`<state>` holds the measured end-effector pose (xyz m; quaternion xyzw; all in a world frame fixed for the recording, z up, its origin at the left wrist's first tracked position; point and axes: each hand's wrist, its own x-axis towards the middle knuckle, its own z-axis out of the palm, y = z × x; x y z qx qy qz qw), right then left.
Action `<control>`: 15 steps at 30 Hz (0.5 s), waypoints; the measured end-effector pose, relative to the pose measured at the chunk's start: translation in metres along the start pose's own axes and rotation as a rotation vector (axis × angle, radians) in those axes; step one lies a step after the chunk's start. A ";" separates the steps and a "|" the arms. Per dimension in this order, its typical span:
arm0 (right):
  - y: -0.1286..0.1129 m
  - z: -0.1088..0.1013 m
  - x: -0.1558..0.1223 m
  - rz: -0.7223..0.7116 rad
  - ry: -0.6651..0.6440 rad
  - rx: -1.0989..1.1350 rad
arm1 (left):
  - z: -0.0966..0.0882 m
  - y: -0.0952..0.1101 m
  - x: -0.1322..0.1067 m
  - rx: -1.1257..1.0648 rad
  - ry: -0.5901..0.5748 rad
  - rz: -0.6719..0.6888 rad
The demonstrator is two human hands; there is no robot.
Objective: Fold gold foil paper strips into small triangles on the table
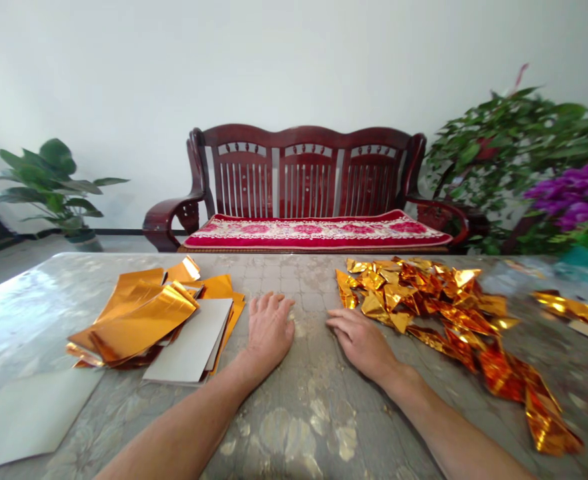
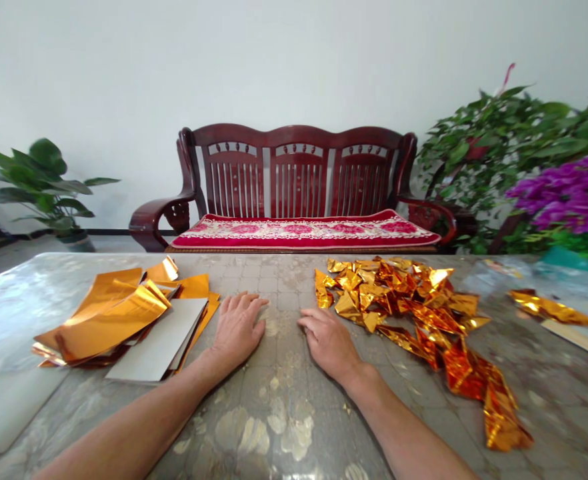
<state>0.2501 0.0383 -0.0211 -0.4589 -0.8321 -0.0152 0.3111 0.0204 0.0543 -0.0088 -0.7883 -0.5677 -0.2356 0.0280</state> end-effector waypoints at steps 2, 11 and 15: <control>0.000 0.000 0.000 -0.014 -0.032 0.001 | -0.002 -0.003 0.002 0.052 0.012 -0.028; 0.001 -0.003 0.001 -0.047 -0.063 -0.008 | -0.008 -0.023 0.013 0.156 -0.001 -0.232; 0.000 -0.004 0.001 -0.050 -0.057 -0.009 | -0.013 -0.038 0.019 0.185 -0.007 -0.334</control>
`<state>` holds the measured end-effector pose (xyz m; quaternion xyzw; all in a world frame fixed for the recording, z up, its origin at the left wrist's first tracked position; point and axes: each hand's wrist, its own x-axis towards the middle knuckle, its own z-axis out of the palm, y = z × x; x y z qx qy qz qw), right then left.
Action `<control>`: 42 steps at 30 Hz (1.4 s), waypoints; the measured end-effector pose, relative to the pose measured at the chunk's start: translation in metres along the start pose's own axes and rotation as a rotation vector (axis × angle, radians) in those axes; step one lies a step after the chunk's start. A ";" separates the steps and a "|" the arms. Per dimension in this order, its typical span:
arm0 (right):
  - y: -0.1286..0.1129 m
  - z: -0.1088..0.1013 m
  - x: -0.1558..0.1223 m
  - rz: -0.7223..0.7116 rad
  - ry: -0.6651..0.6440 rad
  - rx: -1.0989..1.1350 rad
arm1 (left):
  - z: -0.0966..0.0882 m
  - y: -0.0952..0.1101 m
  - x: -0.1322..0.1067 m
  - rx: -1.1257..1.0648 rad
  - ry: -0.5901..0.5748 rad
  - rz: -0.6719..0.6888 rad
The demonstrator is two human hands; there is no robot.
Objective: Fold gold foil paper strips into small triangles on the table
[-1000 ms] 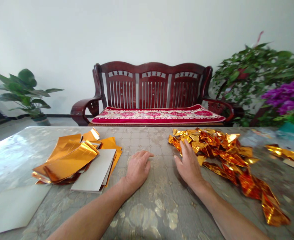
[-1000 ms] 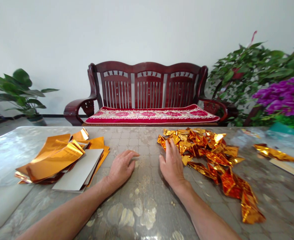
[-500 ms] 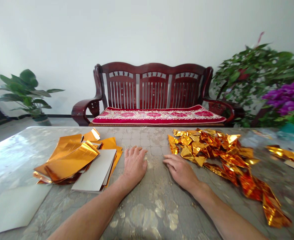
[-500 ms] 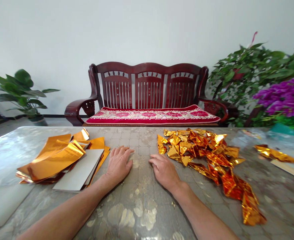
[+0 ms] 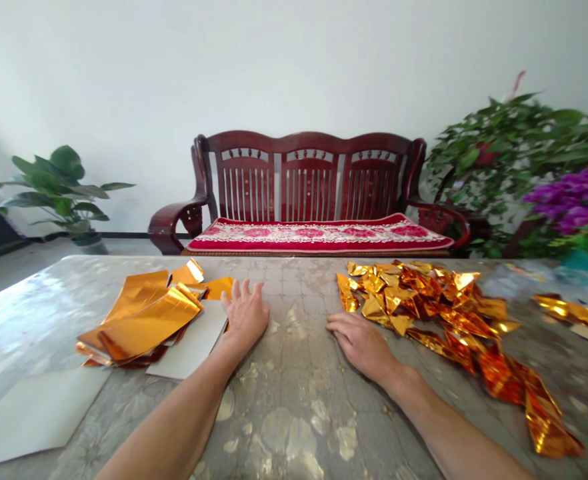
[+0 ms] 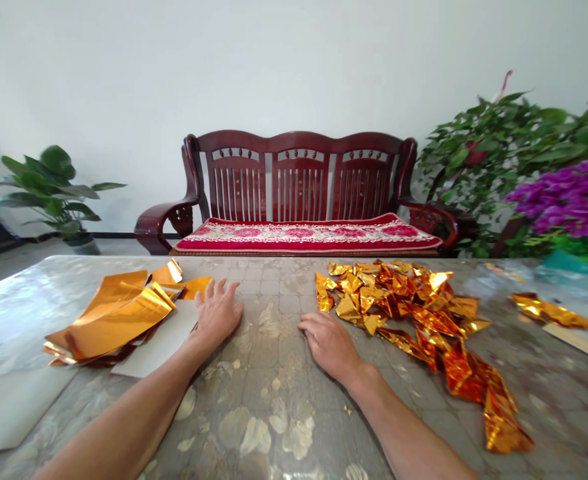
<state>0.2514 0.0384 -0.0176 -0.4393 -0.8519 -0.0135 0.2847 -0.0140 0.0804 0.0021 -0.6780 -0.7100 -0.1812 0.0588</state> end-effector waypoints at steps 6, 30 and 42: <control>0.003 0.003 0.000 0.004 -0.012 0.016 | -0.018 -0.015 0.015 0.044 -0.053 -0.046; 0.004 0.006 0.000 0.015 -0.026 -0.014 | -0.069 -0.104 -0.023 0.252 -0.449 0.152; 0.003 0.005 -0.001 0.014 -0.034 0.013 | -0.061 -0.092 -0.020 0.387 -0.438 0.203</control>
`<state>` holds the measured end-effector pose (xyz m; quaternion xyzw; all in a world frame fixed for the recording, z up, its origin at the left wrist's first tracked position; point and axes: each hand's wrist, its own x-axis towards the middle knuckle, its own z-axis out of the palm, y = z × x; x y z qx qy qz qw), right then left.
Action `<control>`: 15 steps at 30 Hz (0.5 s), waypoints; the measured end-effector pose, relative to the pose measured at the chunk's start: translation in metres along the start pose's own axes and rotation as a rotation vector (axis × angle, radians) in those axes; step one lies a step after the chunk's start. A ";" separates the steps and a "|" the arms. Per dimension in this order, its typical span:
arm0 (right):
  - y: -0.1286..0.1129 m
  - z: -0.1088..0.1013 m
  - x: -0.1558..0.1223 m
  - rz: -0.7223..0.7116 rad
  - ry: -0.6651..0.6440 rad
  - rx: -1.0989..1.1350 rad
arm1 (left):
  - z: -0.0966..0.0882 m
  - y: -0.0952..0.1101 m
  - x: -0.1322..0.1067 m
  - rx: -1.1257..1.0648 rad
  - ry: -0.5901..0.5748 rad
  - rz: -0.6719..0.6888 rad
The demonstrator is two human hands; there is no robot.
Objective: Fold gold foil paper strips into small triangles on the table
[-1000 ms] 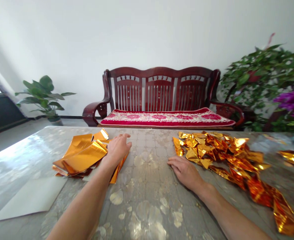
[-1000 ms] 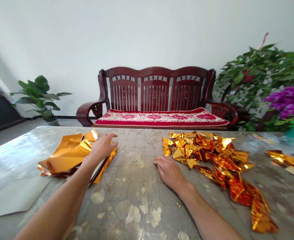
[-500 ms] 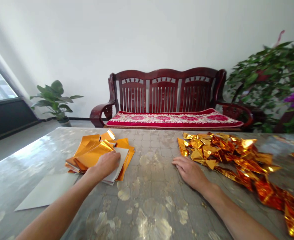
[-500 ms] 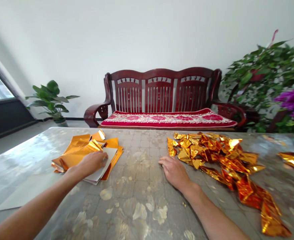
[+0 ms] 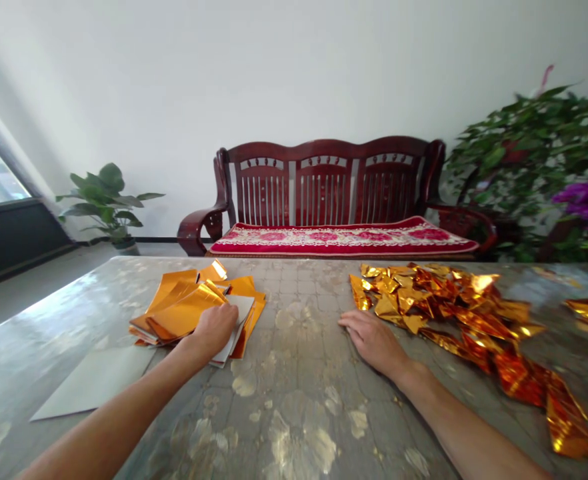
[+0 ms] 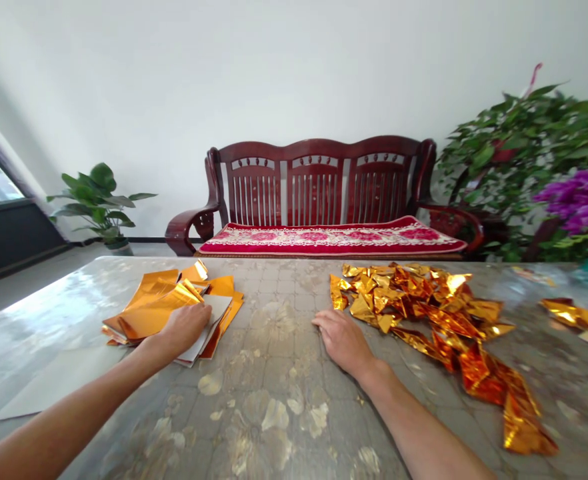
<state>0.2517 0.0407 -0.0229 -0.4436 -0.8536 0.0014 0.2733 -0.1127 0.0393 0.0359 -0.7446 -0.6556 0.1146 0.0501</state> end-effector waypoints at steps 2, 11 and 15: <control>0.000 0.001 0.000 -0.002 0.009 -0.003 | 0.001 0.000 -0.002 0.019 0.004 0.016; -0.007 -0.004 -0.001 0.108 0.103 -0.180 | 0.005 -0.014 -0.015 -0.081 -0.031 0.049; -0.012 -0.009 0.000 0.232 0.151 -0.326 | 0.005 -0.016 -0.011 -0.114 -0.054 0.020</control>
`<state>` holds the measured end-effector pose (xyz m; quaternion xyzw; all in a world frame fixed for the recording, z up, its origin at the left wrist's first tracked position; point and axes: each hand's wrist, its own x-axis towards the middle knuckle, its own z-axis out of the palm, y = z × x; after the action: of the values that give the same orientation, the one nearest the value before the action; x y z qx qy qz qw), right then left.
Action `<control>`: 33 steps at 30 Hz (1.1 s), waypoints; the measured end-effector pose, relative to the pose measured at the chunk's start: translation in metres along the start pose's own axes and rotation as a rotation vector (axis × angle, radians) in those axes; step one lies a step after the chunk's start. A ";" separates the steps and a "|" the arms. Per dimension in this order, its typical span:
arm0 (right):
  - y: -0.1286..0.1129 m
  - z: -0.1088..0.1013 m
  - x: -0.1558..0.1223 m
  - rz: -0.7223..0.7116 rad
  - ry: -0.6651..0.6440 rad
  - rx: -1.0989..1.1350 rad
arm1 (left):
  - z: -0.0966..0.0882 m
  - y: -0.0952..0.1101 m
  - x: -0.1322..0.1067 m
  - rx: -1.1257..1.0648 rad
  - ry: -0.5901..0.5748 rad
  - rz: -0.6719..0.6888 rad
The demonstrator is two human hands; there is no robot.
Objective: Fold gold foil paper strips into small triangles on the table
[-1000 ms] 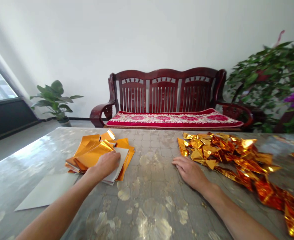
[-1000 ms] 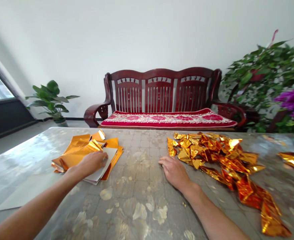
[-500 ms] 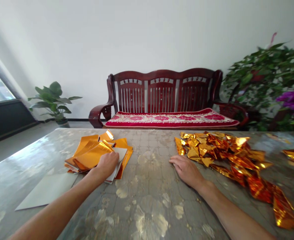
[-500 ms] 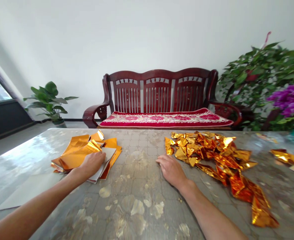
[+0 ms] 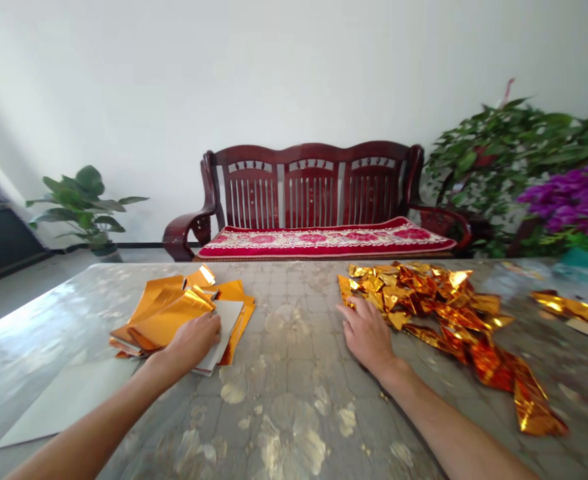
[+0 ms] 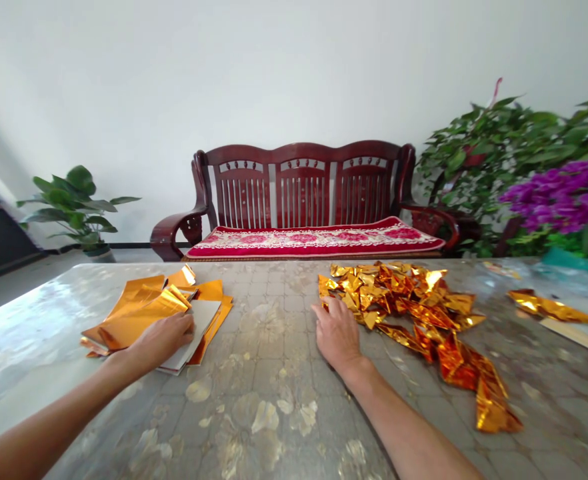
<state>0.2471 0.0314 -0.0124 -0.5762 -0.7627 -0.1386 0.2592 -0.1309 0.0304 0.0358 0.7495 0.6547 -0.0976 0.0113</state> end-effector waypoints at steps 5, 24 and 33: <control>0.003 0.004 -0.002 0.053 -0.008 -0.069 | 0.000 0.006 0.004 0.079 0.016 0.009; 0.014 0.005 -0.001 0.120 -0.060 -0.146 | -0.004 0.006 -0.010 0.108 -0.024 0.022; 0.041 0.010 0.008 0.302 0.230 0.174 | 0.004 -0.002 -0.010 0.054 -0.040 -0.025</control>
<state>0.2824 0.0548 -0.0200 -0.6397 -0.6422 -0.0964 0.4111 -0.1346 0.0205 0.0339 0.7390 0.6610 -0.1303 0.0031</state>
